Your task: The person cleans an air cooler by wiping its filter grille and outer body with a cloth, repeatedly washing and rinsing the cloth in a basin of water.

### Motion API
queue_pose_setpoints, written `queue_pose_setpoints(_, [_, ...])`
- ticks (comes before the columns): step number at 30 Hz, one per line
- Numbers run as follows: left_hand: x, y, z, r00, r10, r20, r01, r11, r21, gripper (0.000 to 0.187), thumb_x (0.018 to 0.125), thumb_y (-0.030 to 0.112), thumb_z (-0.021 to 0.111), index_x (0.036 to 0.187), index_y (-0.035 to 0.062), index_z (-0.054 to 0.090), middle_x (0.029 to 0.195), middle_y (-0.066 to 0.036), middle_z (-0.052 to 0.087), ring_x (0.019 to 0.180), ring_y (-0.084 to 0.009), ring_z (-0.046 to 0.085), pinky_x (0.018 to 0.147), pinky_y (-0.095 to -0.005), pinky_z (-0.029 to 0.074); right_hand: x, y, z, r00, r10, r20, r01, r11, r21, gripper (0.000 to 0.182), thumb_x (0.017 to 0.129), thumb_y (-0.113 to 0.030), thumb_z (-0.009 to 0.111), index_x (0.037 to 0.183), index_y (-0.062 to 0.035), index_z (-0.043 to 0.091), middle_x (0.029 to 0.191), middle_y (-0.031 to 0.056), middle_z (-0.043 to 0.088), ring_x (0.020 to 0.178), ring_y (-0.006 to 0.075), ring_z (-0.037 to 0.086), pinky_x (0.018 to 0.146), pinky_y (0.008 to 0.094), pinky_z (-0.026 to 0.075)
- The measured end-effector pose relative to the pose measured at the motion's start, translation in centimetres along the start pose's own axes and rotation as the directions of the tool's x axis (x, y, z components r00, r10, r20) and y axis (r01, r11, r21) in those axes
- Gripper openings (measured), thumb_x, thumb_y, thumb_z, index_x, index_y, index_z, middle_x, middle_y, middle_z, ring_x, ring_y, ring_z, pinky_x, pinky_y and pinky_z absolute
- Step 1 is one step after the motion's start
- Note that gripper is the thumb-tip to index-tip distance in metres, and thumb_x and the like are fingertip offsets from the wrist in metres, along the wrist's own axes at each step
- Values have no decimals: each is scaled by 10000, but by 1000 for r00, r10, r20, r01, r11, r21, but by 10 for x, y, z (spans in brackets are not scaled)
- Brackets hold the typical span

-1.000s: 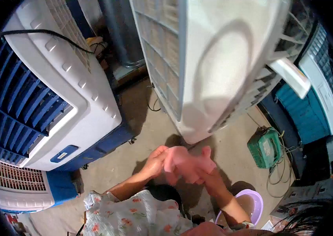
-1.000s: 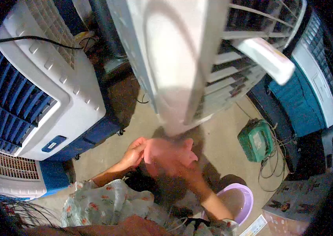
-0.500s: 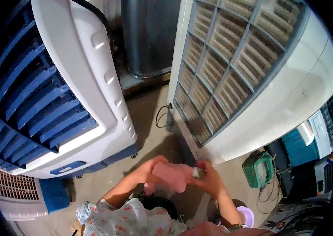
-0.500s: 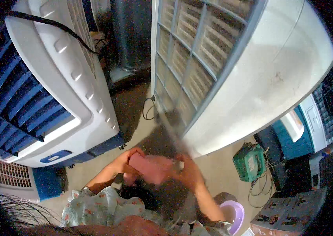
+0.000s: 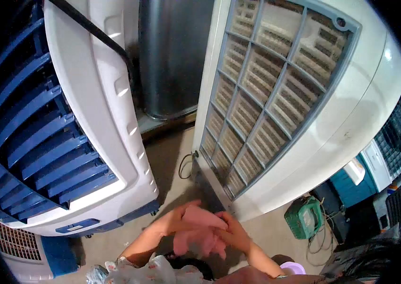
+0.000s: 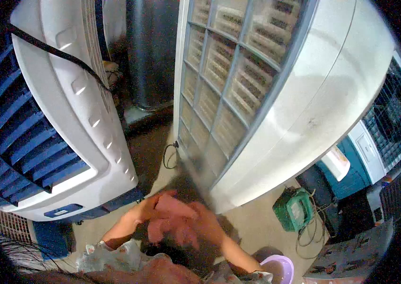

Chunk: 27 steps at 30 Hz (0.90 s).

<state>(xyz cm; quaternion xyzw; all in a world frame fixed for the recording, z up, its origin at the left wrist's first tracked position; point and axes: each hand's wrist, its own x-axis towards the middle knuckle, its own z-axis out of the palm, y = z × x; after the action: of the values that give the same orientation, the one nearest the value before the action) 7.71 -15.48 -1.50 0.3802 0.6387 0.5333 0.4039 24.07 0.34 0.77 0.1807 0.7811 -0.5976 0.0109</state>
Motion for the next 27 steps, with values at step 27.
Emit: queue_pose_setpoints(27, [68,77,58,387,685,-617,-639,682,356,460,755,204,625,1131,12,443,1070,-145,486,988,-299,510,891,-406,383,-41,-53,-40,373,-879,-296,427,447,-786,232,785,9,502,1016,12,517,895,195,624,801,302,614,717,356,477])
